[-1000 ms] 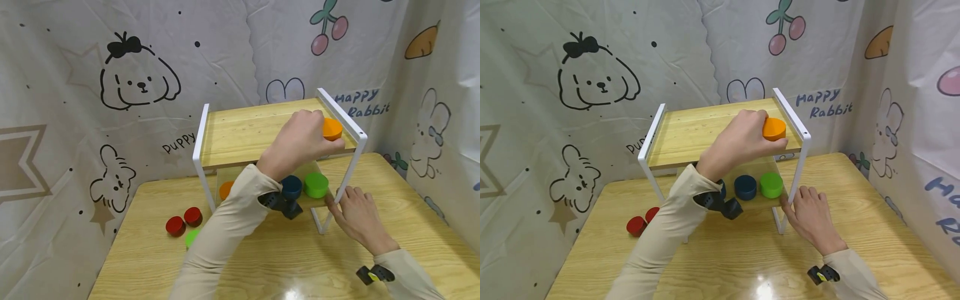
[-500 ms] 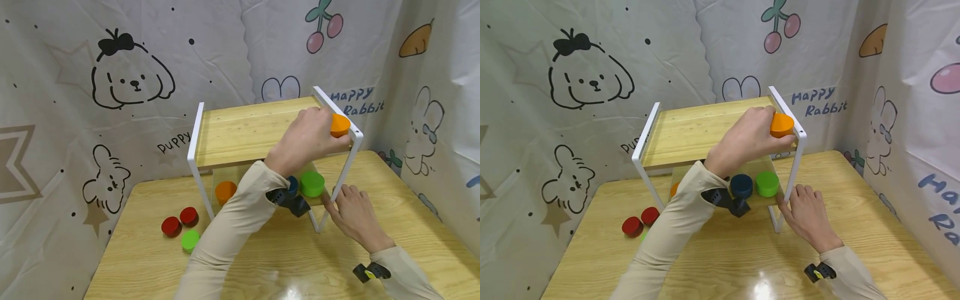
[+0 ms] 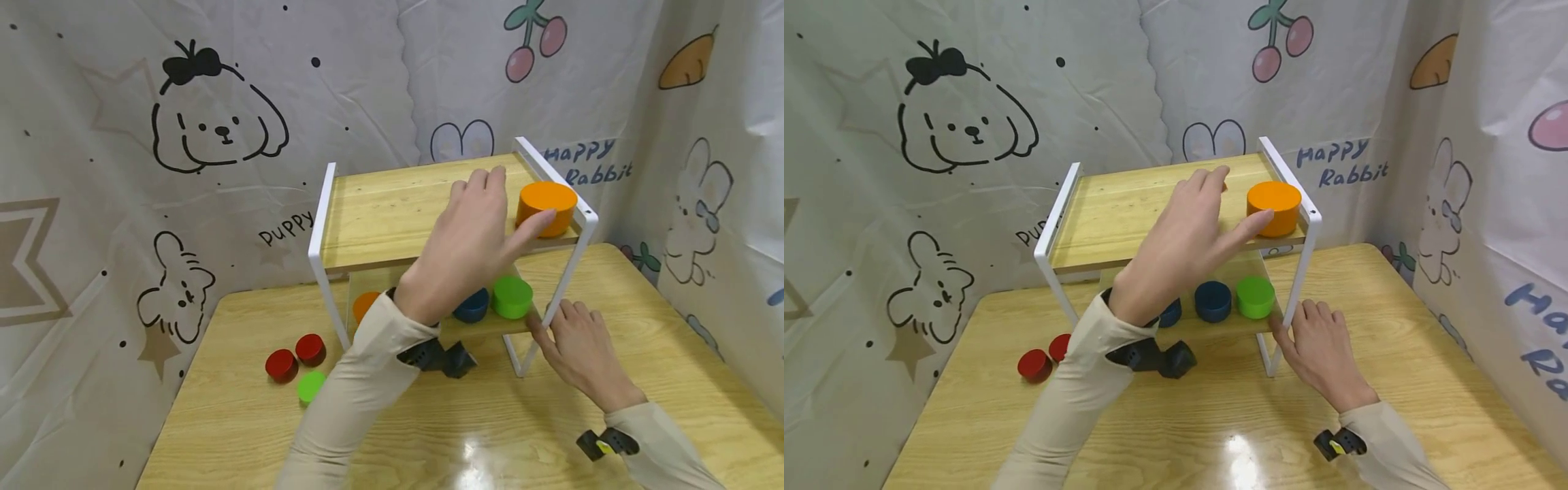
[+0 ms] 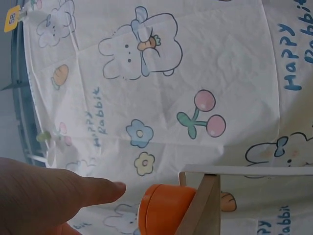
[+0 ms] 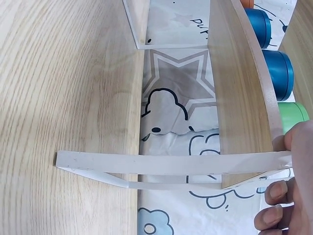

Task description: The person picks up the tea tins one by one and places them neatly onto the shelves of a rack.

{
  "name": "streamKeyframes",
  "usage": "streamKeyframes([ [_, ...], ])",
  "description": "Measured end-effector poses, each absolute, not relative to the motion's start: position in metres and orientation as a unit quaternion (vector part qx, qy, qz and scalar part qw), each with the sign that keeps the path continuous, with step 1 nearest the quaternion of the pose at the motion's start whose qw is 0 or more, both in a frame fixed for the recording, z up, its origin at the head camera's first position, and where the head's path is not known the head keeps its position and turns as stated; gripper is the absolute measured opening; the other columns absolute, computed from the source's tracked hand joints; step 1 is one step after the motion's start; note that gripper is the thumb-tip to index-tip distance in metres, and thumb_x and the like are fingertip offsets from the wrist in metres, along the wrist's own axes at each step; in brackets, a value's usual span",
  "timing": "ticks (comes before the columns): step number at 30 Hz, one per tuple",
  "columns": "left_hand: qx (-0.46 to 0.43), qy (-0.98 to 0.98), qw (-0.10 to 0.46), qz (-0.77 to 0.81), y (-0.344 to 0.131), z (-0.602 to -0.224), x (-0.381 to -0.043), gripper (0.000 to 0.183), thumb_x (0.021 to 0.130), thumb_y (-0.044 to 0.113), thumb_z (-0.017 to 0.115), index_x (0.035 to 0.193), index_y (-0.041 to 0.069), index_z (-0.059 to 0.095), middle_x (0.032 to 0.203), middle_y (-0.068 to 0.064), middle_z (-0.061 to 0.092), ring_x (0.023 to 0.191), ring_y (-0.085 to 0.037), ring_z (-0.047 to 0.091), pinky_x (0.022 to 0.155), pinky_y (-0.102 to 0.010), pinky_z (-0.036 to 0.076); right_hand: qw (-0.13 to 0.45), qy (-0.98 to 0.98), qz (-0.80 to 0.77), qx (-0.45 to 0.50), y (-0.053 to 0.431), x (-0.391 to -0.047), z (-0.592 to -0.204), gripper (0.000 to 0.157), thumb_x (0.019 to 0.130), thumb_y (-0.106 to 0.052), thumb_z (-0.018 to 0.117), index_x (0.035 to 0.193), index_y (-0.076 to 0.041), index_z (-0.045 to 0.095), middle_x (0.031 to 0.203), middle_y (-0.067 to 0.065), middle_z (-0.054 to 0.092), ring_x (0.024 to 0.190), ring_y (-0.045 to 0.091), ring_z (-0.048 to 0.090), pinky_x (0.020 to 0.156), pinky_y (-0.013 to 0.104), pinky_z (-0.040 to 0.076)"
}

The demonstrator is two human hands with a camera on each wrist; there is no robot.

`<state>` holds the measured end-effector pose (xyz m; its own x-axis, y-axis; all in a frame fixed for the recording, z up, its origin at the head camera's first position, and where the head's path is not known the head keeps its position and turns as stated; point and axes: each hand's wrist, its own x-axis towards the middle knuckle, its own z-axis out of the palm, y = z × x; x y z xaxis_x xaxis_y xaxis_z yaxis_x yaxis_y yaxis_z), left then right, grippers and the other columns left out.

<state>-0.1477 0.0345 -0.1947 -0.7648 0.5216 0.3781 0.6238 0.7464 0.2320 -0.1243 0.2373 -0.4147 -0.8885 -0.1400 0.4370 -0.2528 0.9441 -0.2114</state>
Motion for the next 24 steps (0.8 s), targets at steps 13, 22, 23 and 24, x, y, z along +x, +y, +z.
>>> streamKeyframes([
  [13, -0.352, -0.869, 0.239, -0.254, -0.029, -0.233, -0.110, 0.051, 0.094, 0.030, 0.062, 0.128, -0.007, 0.052, 0.117, -0.015, 0.060, 0.107, -0.026, 0.054, 0.091, -0.032, 0.046, 0.199, -0.965, 0.146, 0.092, 0.236, -0.125, -0.415, 0.039, 0.102, -0.037, 0.042, 0.079, -0.009, 0.056, 0.077, 0.007, 0.051, 0.074, 0.030, 0.049, 0.062, 0.039, 0.030],
  [22, -0.329, -0.861, 0.255, -0.293, -0.062, -0.268, -0.101, 0.034, 0.091, 0.022, 0.066, 0.115, -0.002, 0.061, 0.104, -0.009, 0.063, 0.097, -0.020, 0.057, 0.081, -0.030, 0.050, 0.201, -0.964, 0.147, 0.094, 0.236, -0.125, -0.416, 0.039, 0.102, -0.037, 0.042, 0.079, -0.009, 0.056, 0.076, 0.006, 0.050, 0.072, 0.029, 0.047, 0.062, 0.037, 0.029],
  [23, -0.325, -0.859, 0.257, -0.301, -0.066, -0.275, -0.100, 0.031, 0.091, 0.020, 0.067, 0.112, -0.002, 0.062, 0.102, -0.008, 0.063, 0.094, -0.019, 0.057, 0.079, -0.029, 0.050, 0.201, -0.964, 0.147, 0.094, 0.236, -0.125, -0.416, 0.039, 0.102, -0.037, 0.042, 0.079, -0.008, 0.057, 0.077, 0.007, 0.051, 0.073, 0.029, 0.048, 0.062, 0.038, 0.029],
  [24, -0.322, -0.857, 0.258, -0.310, -0.071, -0.282, -0.100, 0.027, 0.090, 0.019, 0.067, 0.109, -0.001, 0.063, 0.099, -0.007, 0.063, 0.091, -0.018, 0.057, 0.077, -0.029, 0.050, 0.199, -0.964, 0.148, 0.093, 0.236, -0.125, -0.415, 0.040, 0.102, -0.037, 0.042, 0.080, -0.008, 0.057, 0.078, 0.008, 0.052, 0.074, 0.030, 0.048, 0.062, 0.038, 0.029],
])
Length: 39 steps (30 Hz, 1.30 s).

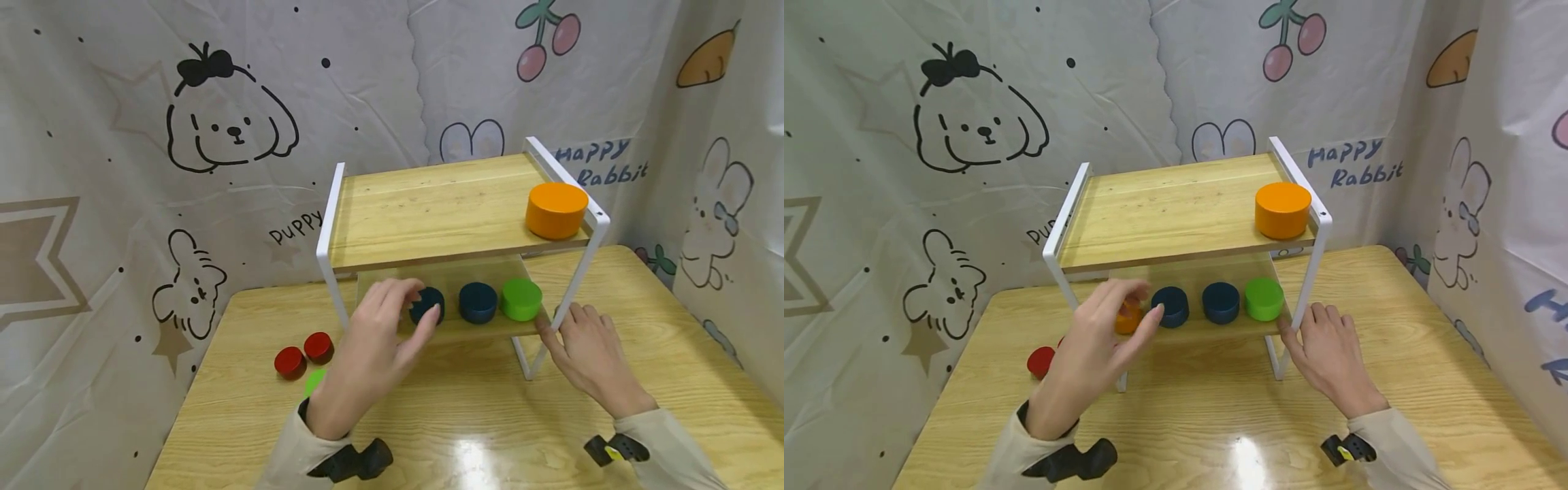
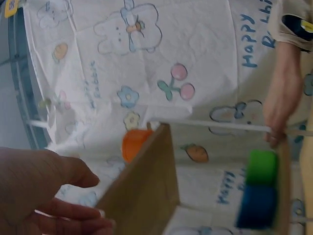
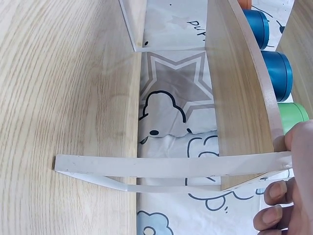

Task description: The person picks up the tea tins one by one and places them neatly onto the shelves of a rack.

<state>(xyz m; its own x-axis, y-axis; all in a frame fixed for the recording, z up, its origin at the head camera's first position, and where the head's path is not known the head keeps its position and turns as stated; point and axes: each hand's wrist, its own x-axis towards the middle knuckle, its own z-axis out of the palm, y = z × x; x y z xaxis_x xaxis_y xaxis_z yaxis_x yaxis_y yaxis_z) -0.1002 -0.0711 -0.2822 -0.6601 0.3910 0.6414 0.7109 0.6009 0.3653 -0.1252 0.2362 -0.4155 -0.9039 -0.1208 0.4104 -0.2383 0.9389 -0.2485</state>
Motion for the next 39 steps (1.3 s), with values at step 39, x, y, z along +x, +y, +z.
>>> streamKeyframes([
  [39, 0.013, -0.943, 0.101, -0.317, -0.216, -0.500, -0.119, 0.052, 0.074, 0.013, 0.081, 0.110, -0.013, 0.054, 0.100, -0.023, 0.061, 0.094, -0.036, 0.059, 0.083, -0.050, 0.047, 0.179, -0.963, 0.175, 0.100, 0.237, -0.127, -0.419, 0.037, 0.103, -0.035, 0.042, 0.080, -0.008, 0.056, 0.078, 0.006, 0.050, 0.076, 0.029, 0.049, 0.064, 0.039, 0.032],
])
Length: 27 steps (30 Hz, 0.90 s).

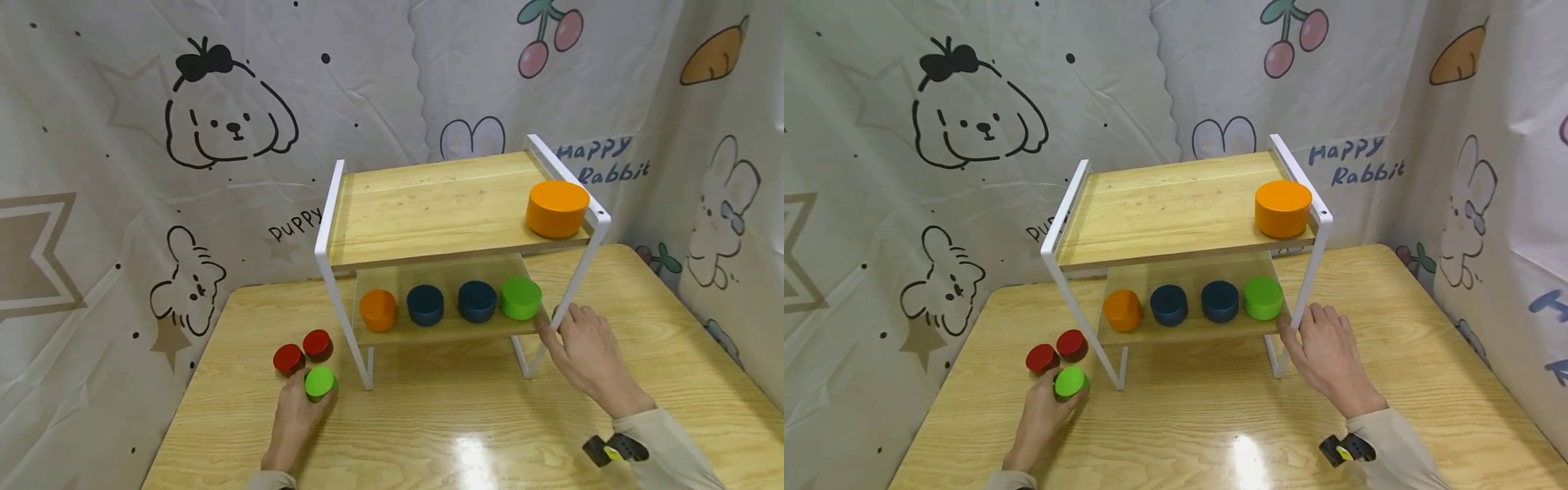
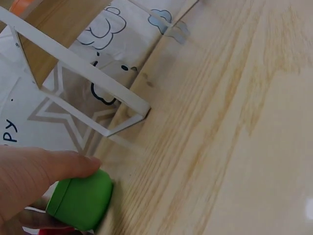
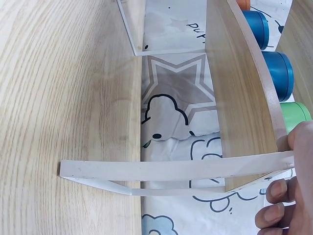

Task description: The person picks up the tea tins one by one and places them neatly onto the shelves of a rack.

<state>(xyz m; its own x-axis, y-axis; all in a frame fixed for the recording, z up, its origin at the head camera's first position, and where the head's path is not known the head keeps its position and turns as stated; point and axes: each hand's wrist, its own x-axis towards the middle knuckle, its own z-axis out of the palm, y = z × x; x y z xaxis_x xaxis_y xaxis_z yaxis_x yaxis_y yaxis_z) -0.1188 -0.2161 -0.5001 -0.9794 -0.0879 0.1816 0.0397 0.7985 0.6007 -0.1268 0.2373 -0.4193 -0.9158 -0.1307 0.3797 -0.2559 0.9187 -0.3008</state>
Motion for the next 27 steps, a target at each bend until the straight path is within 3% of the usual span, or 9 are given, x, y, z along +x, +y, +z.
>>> streamKeyframes([
  [9, 0.035, -0.936, 0.100, -0.335, -0.213, -0.492, -0.117, 0.053, 0.073, 0.012, 0.081, 0.111, -0.011, 0.052, 0.101, -0.024, 0.063, 0.093, -0.037, 0.062, 0.081, -0.050, 0.050, 0.202, -0.955, 0.187, 0.110, 0.237, -0.126, -0.420, 0.037, 0.103, -0.033, 0.043, 0.073, -0.013, 0.053, 0.073, 0.002, 0.047, 0.070, 0.025, 0.046, 0.061, 0.036, 0.030],
  [20, 0.019, -0.932, 0.110, -0.344, -0.206, -0.471, -0.113, 0.055, 0.075, 0.011, 0.080, 0.117, -0.012, 0.052, 0.107, -0.026, 0.063, 0.098, -0.039, 0.063, 0.082, -0.051, 0.051, 0.192, -0.958, 0.184, 0.107, 0.237, -0.126, -0.421, 0.036, 0.102, -0.033, 0.044, 0.075, -0.011, 0.054, 0.074, 0.003, 0.046, 0.071, 0.025, 0.045, 0.062, 0.037, 0.030],
  [27, 0.009, -0.931, 0.128, -0.342, -0.203, -0.463, -0.108, 0.050, 0.076, 0.010, 0.078, 0.115, -0.009, 0.055, 0.104, -0.021, 0.065, 0.096, -0.034, 0.064, 0.079, -0.048, 0.052, 0.206, -0.954, 0.187, 0.114, 0.236, -0.126, -0.421, 0.035, 0.102, -0.031, 0.045, 0.074, -0.012, 0.053, 0.073, 0.002, 0.046, 0.069, 0.024, 0.044, 0.061, 0.036, 0.030],
])
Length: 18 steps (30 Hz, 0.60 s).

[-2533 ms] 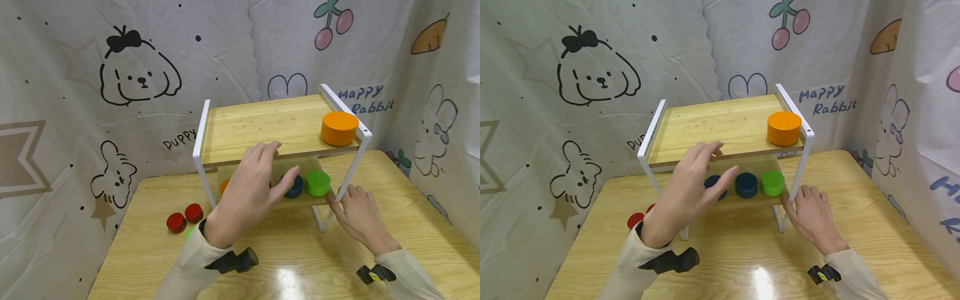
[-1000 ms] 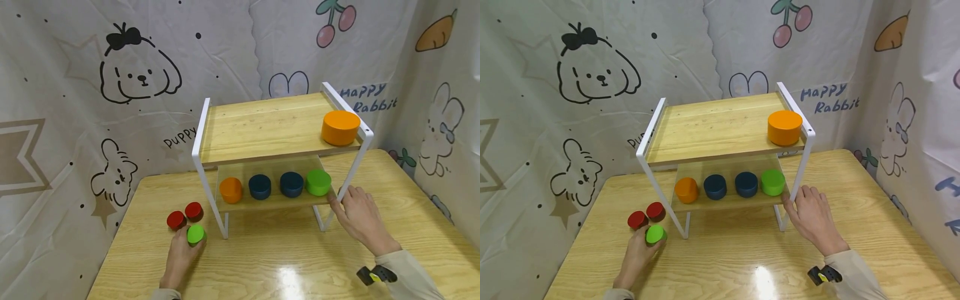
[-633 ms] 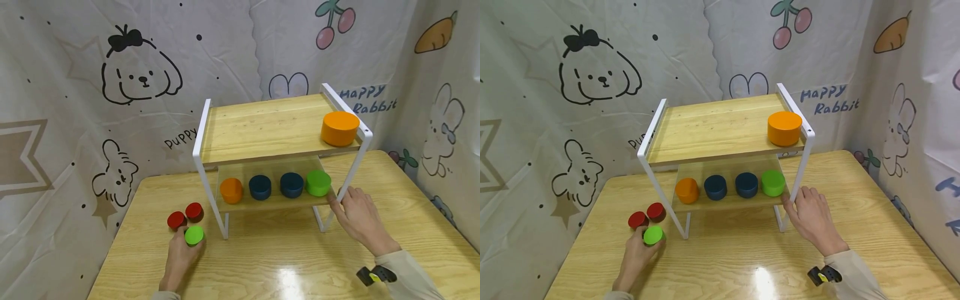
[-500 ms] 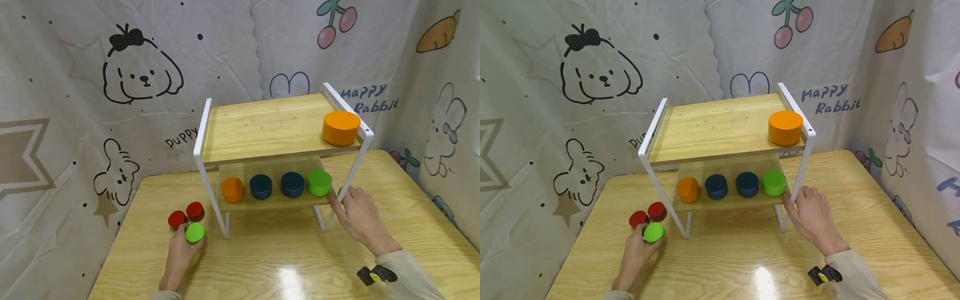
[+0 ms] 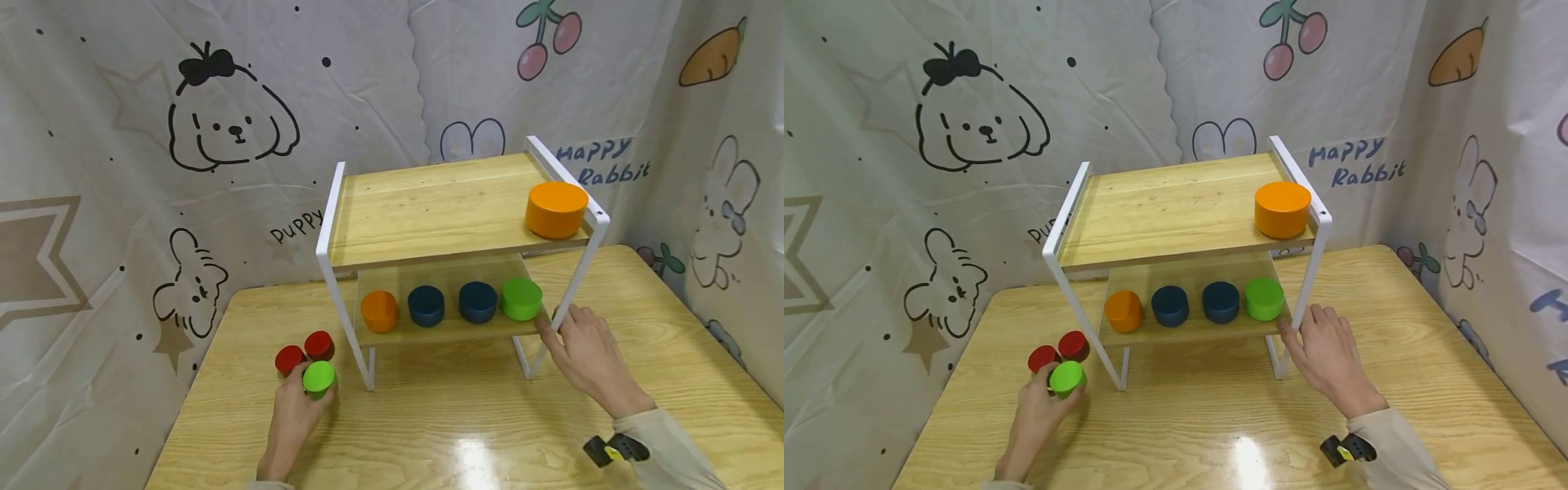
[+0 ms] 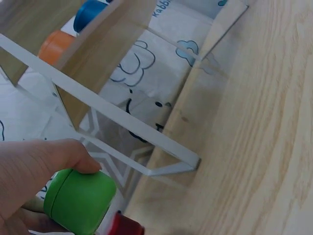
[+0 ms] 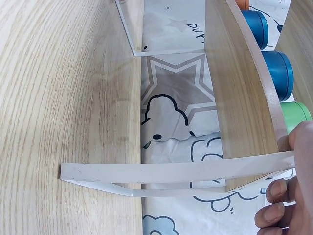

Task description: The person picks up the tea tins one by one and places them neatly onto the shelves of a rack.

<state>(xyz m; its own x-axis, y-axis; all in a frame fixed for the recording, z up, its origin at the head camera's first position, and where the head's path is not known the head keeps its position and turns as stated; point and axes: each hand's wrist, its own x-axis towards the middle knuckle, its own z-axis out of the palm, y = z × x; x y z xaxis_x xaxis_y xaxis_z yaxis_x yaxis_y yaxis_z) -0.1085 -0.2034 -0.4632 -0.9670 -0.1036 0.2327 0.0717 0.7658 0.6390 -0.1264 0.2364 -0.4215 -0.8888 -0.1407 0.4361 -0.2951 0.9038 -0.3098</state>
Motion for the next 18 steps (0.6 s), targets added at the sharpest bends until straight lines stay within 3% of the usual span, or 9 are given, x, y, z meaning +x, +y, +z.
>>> streamKeyframes([
  [7, -0.021, -0.924, 0.164, -0.345, -0.198, -0.447, -0.102, 0.048, 0.075, 0.011, 0.078, 0.115, -0.005, 0.057, 0.102, -0.014, 0.064, 0.090, -0.025, 0.062, 0.074, -0.040, 0.053, 0.209, -0.952, 0.190, 0.117, 0.236, -0.127, -0.421, 0.035, 0.102, -0.030, 0.046, 0.074, -0.011, 0.054, 0.072, 0.002, 0.046, 0.069, 0.024, 0.045, 0.061, 0.036, 0.030],
  [18, -0.044, -0.916, 0.194, -0.349, -0.191, -0.429, -0.095, 0.048, 0.072, 0.011, 0.079, 0.112, -0.007, 0.059, 0.099, -0.014, 0.064, 0.083, -0.023, 0.062, 0.071, -0.037, 0.054, 0.208, -0.952, 0.192, 0.117, 0.236, -0.126, -0.422, 0.035, 0.102, -0.030, 0.046, 0.073, -0.012, 0.052, 0.071, 0.001, 0.046, 0.068, 0.023, 0.044, 0.060, 0.035, 0.029],
])
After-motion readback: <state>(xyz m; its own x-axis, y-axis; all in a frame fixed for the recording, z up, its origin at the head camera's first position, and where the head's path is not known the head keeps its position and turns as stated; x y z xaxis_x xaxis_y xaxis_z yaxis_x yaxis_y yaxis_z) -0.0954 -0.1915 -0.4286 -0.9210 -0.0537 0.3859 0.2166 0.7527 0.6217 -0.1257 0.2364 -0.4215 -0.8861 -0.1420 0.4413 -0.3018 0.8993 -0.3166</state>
